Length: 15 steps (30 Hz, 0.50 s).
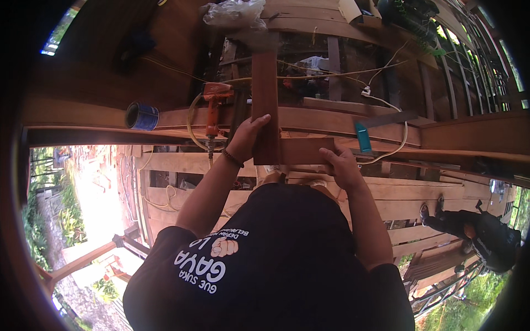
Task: The person selects wooden planks, measures and marks them with a ruler and pencil, applies glue, and fastens them to a wooden frame using a nail gun. The person also uses a sanding block to smooth the edges of the planks.
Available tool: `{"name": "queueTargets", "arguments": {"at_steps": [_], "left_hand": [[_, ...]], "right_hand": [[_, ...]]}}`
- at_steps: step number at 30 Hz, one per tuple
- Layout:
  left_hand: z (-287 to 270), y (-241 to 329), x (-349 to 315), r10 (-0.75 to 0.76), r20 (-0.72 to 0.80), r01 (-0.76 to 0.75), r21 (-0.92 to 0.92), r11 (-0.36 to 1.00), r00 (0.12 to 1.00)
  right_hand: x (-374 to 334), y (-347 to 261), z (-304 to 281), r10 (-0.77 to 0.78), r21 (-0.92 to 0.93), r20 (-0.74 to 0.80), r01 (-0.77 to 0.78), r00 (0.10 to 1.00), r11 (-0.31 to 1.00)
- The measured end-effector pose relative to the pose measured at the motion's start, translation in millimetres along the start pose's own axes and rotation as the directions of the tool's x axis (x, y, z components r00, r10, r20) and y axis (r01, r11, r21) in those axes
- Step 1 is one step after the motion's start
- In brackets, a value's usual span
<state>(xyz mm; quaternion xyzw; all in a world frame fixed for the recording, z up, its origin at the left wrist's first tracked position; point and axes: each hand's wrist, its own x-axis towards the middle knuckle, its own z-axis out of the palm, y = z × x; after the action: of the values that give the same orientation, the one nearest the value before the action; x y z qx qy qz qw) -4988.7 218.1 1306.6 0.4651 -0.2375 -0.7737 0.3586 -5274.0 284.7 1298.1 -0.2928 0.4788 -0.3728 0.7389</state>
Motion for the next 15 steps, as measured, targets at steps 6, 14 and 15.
{"name": "queueTargets", "arguments": {"at_steps": [6, 14, 15], "left_hand": [[-38.9, 7.5, 44.0, 0.126, -0.184, -0.092, 0.186, 0.978, 0.975], [-195.3, 28.5, 33.8, 0.68, -0.345, 0.3, 0.935, 0.188, 0.647], [-189.4, 28.4, 35.7, 0.641, -0.343, 0.328, 0.933, 0.148, 0.686]], "right_hand": [[13.5, 28.8, 0.0, -0.011, 0.244, -0.095, 0.034, 0.995, 0.969], [30.2, 74.9, -6.1, 0.057, 0.333, -0.302, 0.049, 0.952, 0.942], [30.2, 79.2, -10.1, 0.06, 0.344, -0.31, 0.053, 0.949, 0.937]]}}
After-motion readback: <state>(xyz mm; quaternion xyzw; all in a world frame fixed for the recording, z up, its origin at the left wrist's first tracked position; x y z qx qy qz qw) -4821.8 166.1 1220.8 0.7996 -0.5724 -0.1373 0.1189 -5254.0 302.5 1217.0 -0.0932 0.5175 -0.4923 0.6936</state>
